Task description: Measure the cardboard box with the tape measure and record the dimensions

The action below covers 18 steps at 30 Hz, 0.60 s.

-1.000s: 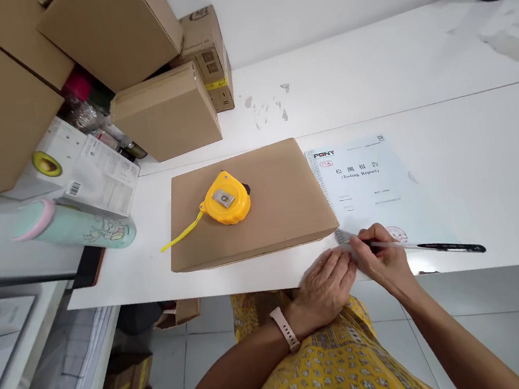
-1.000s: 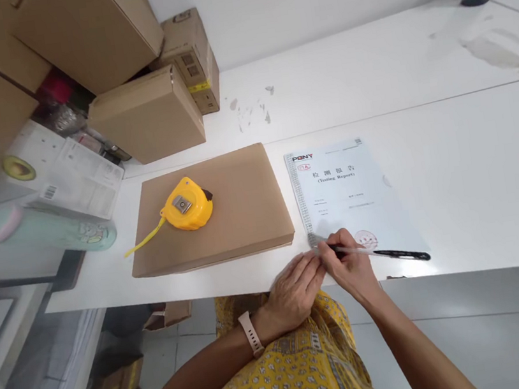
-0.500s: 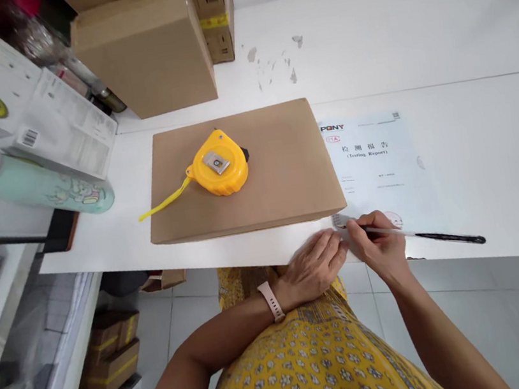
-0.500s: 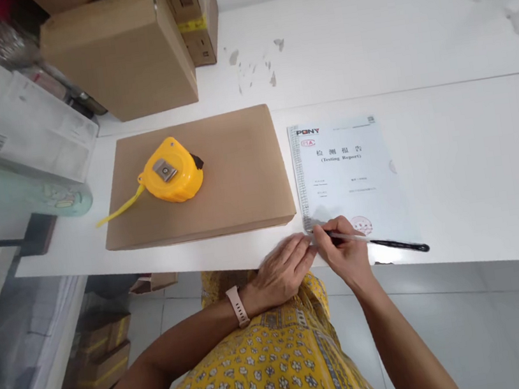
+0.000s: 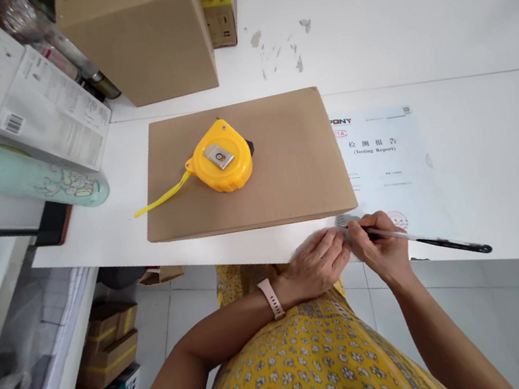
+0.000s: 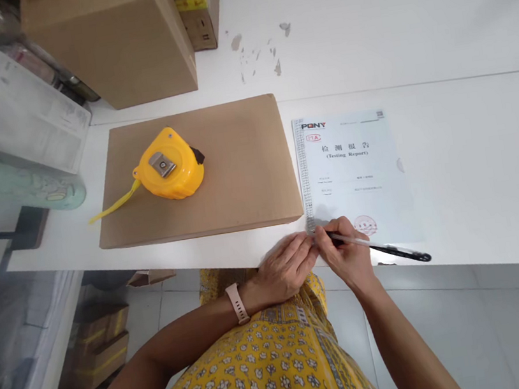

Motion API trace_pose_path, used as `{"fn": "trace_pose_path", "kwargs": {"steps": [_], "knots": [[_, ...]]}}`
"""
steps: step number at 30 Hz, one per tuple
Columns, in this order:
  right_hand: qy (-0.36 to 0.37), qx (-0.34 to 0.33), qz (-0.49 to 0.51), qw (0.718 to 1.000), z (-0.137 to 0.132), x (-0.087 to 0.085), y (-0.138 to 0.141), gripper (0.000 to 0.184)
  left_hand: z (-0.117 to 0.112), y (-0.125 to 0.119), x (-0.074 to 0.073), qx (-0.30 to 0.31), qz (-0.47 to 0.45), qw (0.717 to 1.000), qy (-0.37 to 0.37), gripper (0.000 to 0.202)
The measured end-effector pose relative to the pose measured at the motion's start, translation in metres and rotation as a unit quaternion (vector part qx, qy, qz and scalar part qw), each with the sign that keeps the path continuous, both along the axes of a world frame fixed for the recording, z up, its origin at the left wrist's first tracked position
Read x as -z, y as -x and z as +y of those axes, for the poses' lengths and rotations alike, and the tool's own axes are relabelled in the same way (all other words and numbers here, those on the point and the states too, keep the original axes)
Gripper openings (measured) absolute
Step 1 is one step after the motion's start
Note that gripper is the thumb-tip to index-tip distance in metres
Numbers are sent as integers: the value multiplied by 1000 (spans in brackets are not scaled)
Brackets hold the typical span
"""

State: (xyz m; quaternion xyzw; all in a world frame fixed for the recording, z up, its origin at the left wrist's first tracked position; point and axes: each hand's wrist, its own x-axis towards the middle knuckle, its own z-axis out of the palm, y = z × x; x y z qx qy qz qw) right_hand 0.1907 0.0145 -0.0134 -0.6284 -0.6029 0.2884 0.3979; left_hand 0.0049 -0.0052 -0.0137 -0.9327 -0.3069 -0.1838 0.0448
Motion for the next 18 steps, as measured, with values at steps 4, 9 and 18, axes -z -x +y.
{"fn": "trace_pose_path", "kwargs": {"steps": [4, 9, 18], "knots": [[5, -8, -1, 1000, 0, 0, 0, 28, -1, 0, 3, 9, 2, 1000, 26, 40], [1, -15, -14, 1000, 1, -4, 1, 26, -1, -1, 5, 10, -16, 1000, 23, 40], [9, -16, -11, 1000, 0, -2, -2, 28, 0, 0, 3, 2, -10, 1000, 7, 39]]}}
